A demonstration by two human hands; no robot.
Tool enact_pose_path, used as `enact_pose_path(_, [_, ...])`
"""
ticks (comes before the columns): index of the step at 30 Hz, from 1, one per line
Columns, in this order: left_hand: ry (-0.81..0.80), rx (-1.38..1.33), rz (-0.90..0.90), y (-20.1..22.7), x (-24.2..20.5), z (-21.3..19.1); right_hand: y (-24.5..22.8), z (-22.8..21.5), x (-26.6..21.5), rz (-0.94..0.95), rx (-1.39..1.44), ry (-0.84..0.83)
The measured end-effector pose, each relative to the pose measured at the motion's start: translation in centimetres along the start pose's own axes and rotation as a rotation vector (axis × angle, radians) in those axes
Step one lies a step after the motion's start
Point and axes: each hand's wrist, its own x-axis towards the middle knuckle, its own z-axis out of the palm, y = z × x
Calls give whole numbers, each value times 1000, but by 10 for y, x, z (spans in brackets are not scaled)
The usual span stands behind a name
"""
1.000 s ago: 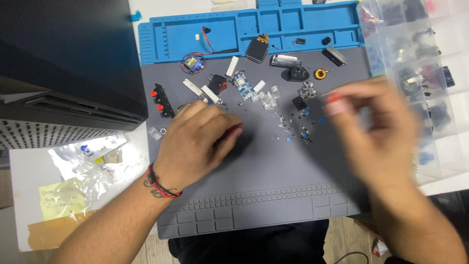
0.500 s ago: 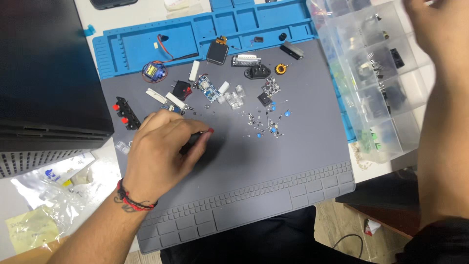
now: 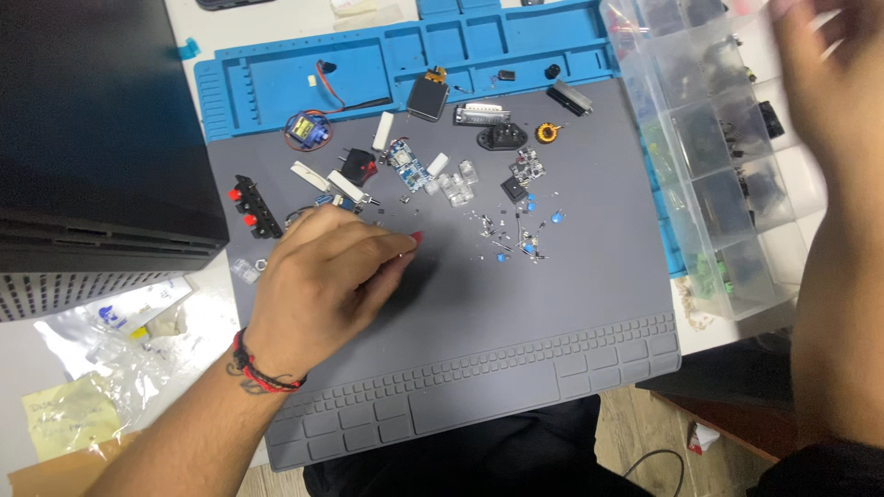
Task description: The person disassembles a small electronic device on a gray work mat, using a red-handled screwdriver to remove screws and separate components. They handle various parts, including circuit boards, wires, and plastic casings, and place some items into a clear plastic storage box.
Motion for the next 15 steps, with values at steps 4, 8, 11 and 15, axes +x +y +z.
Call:
enact_pose_path(4, [-13,-54,32,0,-2,0,-158,-4,-47,-110,61,-287])
enact_pose_path(8, [-21,-62,44,-1,-3,1,-217,42,-80,-316,-22,-355])
enact_pose_path(11, [-24,-68,75,0,-2,-1,-237,65,-91,-394,-38,-411])
enact_pose_path(15, [-49,-67,151,3,0,-3,-243,81,-100,-491,46,-343])
